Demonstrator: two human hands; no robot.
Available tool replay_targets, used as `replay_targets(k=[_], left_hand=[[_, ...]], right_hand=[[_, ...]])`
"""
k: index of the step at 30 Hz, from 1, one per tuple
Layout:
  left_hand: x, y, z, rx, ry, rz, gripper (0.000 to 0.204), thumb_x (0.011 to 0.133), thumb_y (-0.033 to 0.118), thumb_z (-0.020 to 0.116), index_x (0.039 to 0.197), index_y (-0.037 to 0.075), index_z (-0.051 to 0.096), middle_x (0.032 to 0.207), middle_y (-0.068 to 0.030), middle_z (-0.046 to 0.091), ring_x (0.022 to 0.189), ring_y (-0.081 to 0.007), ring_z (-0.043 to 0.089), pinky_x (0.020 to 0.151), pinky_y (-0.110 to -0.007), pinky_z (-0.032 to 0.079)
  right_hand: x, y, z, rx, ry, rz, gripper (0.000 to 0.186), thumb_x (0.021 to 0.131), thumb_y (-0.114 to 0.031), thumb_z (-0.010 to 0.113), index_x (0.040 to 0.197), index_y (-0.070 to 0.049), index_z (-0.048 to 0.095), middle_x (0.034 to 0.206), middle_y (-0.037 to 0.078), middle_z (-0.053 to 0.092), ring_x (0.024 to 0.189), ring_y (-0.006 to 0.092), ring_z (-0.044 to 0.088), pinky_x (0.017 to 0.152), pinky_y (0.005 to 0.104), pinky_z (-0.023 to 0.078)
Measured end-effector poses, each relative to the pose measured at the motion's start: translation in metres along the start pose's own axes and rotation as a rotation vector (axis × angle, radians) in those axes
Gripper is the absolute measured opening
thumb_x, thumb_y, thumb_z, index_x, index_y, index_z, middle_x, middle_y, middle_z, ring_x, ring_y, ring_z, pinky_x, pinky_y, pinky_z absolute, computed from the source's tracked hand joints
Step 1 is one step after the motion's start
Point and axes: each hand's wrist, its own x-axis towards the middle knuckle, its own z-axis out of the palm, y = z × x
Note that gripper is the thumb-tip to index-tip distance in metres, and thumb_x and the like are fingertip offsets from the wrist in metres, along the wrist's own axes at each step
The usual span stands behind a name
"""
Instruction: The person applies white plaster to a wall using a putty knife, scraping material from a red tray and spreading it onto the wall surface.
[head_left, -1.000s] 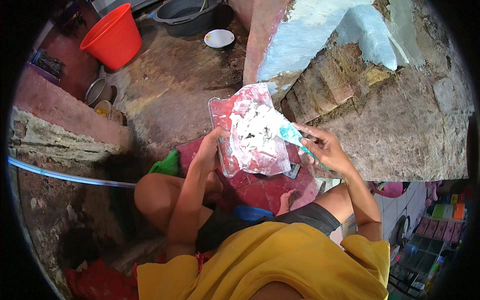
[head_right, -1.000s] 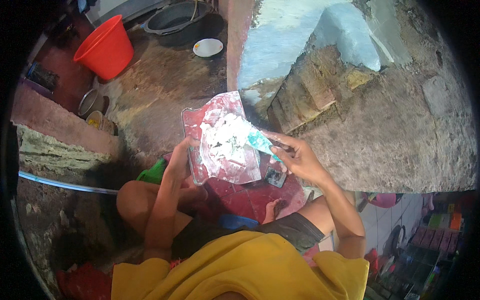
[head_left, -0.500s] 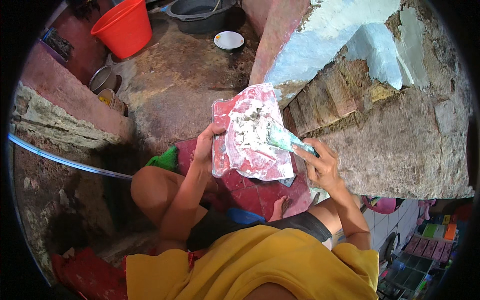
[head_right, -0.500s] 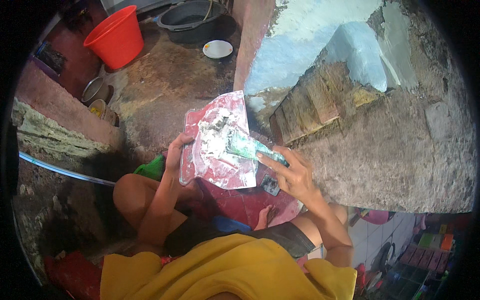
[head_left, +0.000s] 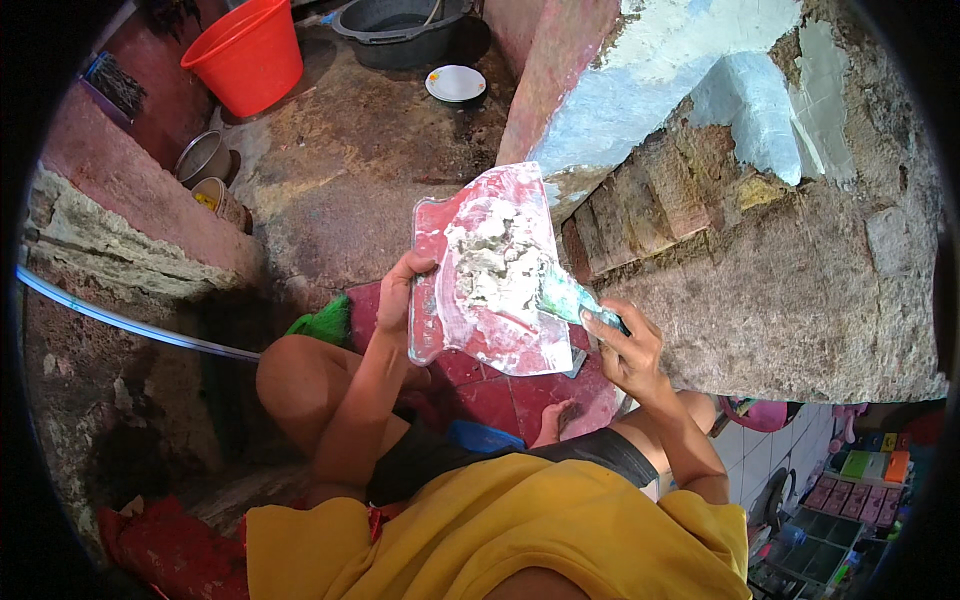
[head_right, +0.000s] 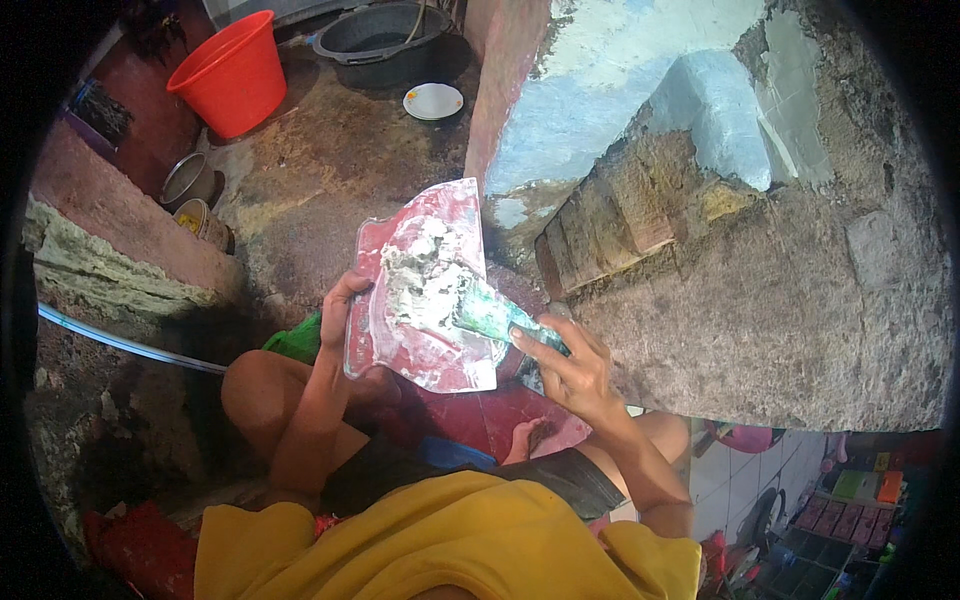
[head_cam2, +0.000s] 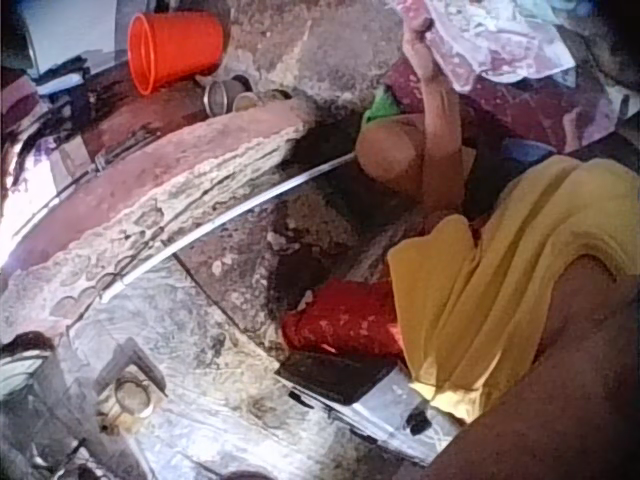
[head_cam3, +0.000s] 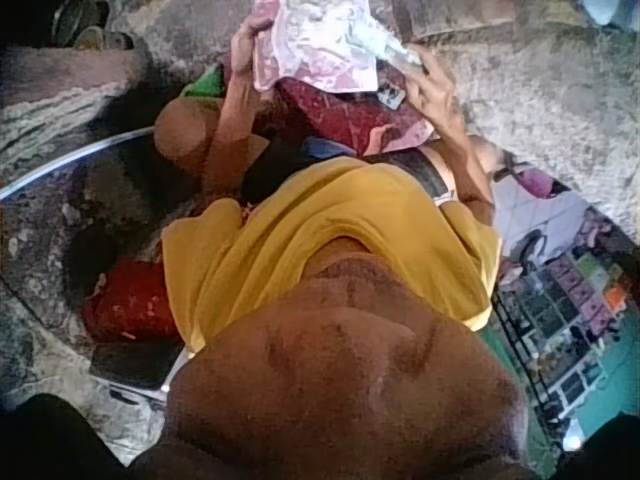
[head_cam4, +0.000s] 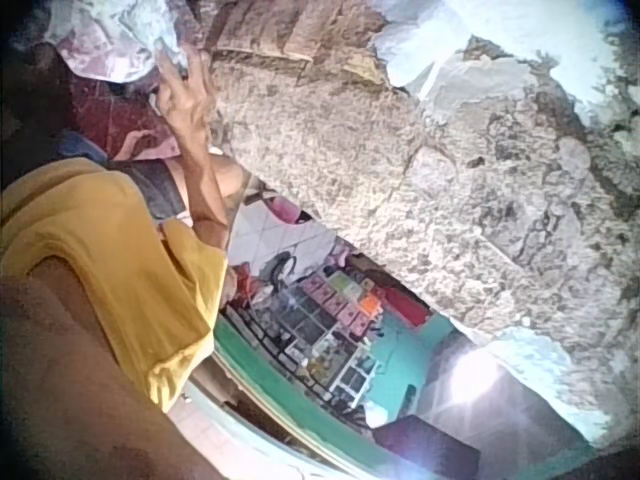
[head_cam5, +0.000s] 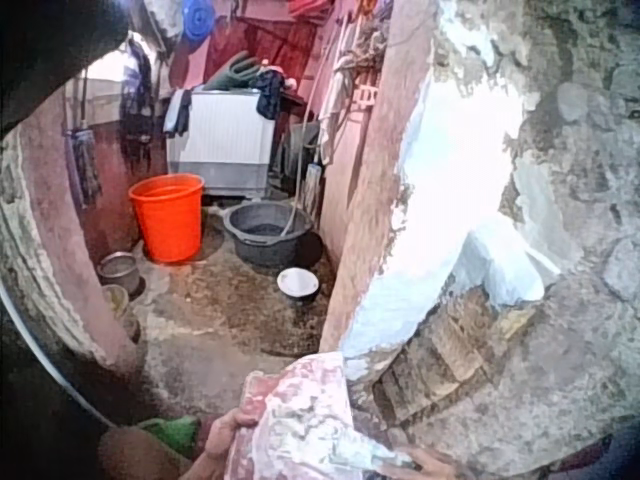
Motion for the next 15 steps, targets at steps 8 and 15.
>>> replay_targets(k=[8, 15], left_hand=[[-0.002, 0.004, 0.002, 0.020, -0.012, 0.056, 0.042, 0.084, 0.011, 0.039, 0.119, -0.012, 0.045, 0.111, -0.0243, 0.059, 0.093, -0.0320, 0.064, 0.085, -0.043, 0.053], [-0.003, 0.013, -0.001, 0.130, 0.017, 0.053, 0.043, 0.082, 0.011, 0.041, 0.120, -0.009, 0.046, 0.112, -0.0219, 0.059, 0.097, -0.0308, 0.062, 0.087, -0.043, 0.052]], right_hand=[[-0.009, 0.004, -0.006, 0.010, -0.033, 0.014, 0.049, 0.066, 0.010, 0.055, 0.107, -0.013, 0.068, 0.098, 0.019, 0.060, 0.076, 0.0308, 0.063, 0.063, 0.0331, 0.051], [-0.017, 0.005, -0.015, -0.015, -0.070, 0.036, 0.049, 0.064, 0.008, 0.054, 0.106, -0.012, 0.068, 0.099, 0.019, 0.060, 0.080, 0.0329, 0.064, 0.065, 0.0340, 0.052]])
